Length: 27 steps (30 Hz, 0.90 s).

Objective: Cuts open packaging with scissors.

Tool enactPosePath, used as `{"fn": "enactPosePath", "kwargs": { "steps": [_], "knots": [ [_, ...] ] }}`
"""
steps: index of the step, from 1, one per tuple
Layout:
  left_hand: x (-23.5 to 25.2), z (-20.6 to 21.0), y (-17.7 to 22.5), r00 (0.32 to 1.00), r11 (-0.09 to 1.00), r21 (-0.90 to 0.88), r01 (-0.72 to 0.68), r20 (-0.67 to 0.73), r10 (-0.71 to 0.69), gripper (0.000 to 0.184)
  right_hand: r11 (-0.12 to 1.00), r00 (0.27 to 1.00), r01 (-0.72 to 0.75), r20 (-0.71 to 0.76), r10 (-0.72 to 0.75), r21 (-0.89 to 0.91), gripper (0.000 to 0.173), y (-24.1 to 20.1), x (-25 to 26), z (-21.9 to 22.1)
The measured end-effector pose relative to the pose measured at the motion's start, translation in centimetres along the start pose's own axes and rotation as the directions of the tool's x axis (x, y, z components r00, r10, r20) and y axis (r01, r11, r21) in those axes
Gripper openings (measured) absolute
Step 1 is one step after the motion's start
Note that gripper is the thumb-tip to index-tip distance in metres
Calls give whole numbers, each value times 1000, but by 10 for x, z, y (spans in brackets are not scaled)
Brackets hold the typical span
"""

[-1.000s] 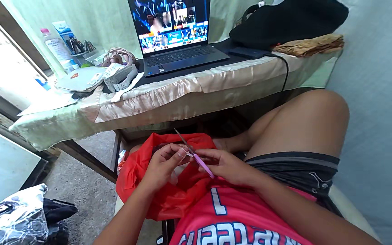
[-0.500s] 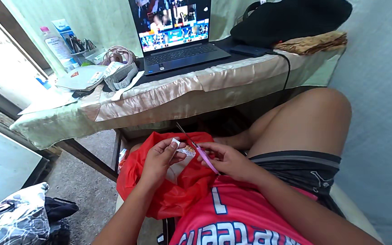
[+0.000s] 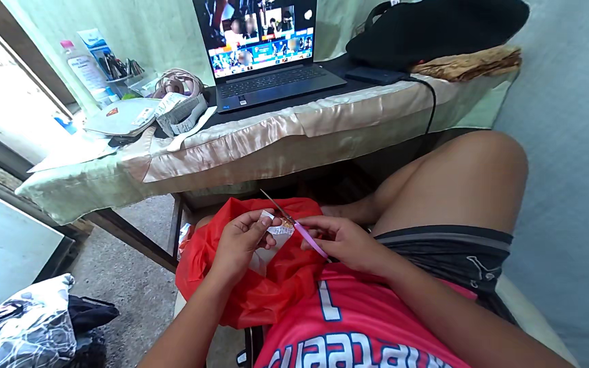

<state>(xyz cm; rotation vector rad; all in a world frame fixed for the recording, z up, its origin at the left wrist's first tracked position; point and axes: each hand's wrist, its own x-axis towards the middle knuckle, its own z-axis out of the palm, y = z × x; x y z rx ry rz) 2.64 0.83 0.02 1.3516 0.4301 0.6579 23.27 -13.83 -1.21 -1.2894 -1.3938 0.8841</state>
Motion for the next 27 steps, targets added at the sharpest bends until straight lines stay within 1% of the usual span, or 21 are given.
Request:
{"fn": "enactPosePath", "kwargs": {
  "steps": [12, 17, 22, 27],
  "knots": [
    [1, -2, -2, 1000, 999, 39, -12, -14, 12, 25, 1000, 1000, 4, 12, -4, 17, 38, 0, 0, 0],
    [2, -2, -2, 999, 999, 48, 9, -44, -7, 25, 1000, 1000, 1, 17, -1, 7, 38, 0, 0, 0],
    [2, -3, -3, 996, 997, 71, -12, -87, 18, 22, 1000, 1000, 2, -28, -2, -5, 39, -3, 0, 0],
    [2, -3, -4, 992, 998, 36, -56, -113, 60, 22, 1000, 999, -2, -43, 2, -3, 40, -3, 0, -1]
  ]
}}
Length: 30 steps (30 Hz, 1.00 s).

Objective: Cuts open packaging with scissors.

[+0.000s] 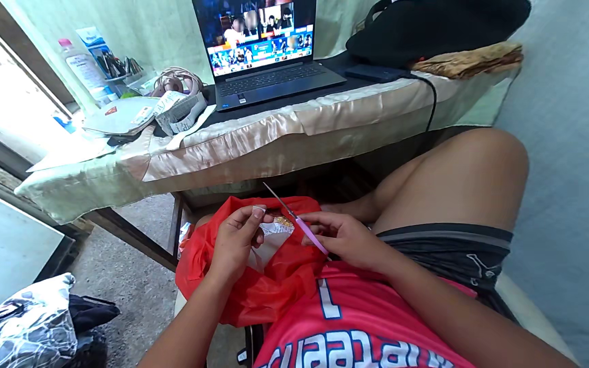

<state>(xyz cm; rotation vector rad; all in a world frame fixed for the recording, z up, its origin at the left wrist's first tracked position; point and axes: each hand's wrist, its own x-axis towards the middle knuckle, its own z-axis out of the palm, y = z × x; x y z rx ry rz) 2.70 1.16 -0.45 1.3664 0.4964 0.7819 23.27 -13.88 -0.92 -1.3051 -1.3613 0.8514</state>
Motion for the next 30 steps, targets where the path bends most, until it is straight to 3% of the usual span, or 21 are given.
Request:
{"fn": "enactPosePath", "kwargs": {
  "steps": [4, 9, 30],
  "knots": [
    [1, 0, 1, 1000, 1000, -2, -11, -19, 11, 30, 1000, 1000, 13, -13, -12, 7, 40, 0, 0, 1],
    [0, -1, 0, 999, 999, 2, -49, -17, 49, 22, 1000, 1000, 15, -26, -14, 8, 40, 1, 1, 0],
    [1, -2, -1, 1000, 1000, -7, -23, -8, 23, 25, 1000, 1000, 1, 6, -1, 10, 40, 4, 0, -1]
  ]
}}
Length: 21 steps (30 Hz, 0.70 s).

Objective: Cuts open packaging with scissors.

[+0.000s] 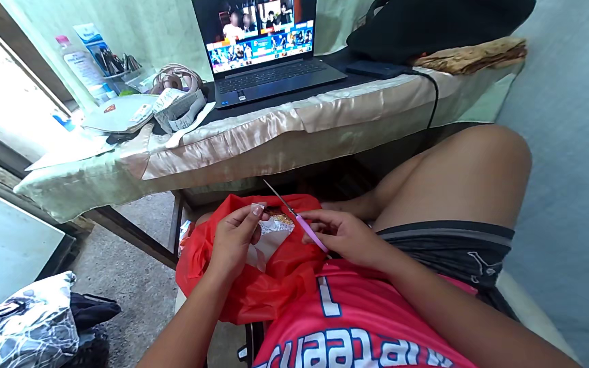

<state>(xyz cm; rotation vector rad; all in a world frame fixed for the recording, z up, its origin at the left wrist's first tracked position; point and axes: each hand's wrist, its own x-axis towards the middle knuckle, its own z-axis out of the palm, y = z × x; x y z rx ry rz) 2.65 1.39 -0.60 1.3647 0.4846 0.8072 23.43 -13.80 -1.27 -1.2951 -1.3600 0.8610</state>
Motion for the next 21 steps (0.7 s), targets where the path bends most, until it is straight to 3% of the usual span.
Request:
{"fn": "enactPosePath", "kwargs": {
  "steps": [13, 21],
  "knots": [
    [-1, 1, 8, 993, 993, 33, 111, 33, -112, 26, 997, 1000, 0, 23, 2, -80, 41, -2, -1, -4],
    [2, -3, 8, 974, 963, 153, 220, 16, -225, 27, 978, 988, -107, 94, 125, -179, 48, 2, 0, -6]
  ]
}}
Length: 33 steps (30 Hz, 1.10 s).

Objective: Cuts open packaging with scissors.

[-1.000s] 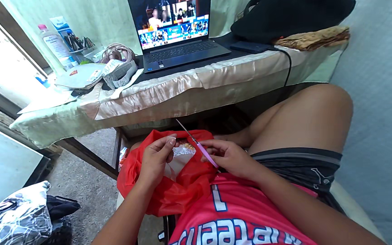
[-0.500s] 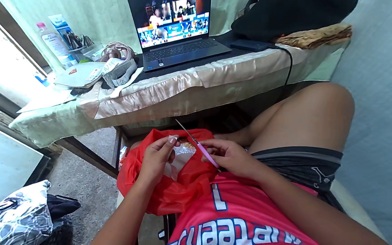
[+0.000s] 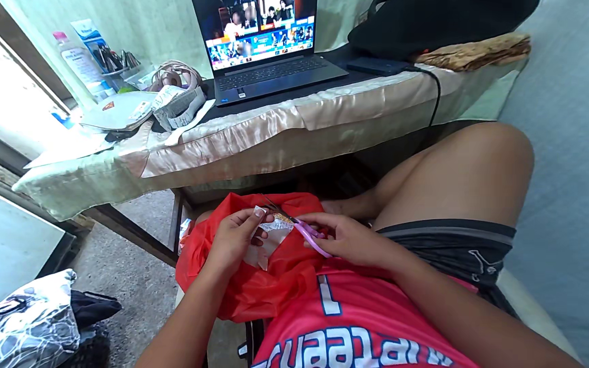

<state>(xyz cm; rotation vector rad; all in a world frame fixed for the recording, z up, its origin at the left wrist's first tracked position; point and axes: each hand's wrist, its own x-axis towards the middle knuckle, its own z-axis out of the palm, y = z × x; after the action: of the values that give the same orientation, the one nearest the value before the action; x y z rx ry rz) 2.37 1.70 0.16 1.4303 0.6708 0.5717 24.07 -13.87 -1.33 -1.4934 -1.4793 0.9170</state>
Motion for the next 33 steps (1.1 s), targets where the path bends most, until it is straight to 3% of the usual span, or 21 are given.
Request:
{"fn": "enactPosePath", "kwargs": {
  "steps": [8, 16, 33],
  "knots": [
    [1, 1, -2, 1000, 1000, 1, -7, 7, 7, 27, 998, 999, -49, 4, 49, -37, 37, -1, -1, -4],
    [0, 2, -2, 997, 998, -46, -52, 53, 55, 27, 1000, 1000, 18, 18, -18, 10, 46, -3, -1, -2],
    [-1, 3, -5, 986, 993, -11, -121, 111, 121, 28, 999, 998, 52, 40, -52, 1, 45, -5, -3, -1]
  ]
}}
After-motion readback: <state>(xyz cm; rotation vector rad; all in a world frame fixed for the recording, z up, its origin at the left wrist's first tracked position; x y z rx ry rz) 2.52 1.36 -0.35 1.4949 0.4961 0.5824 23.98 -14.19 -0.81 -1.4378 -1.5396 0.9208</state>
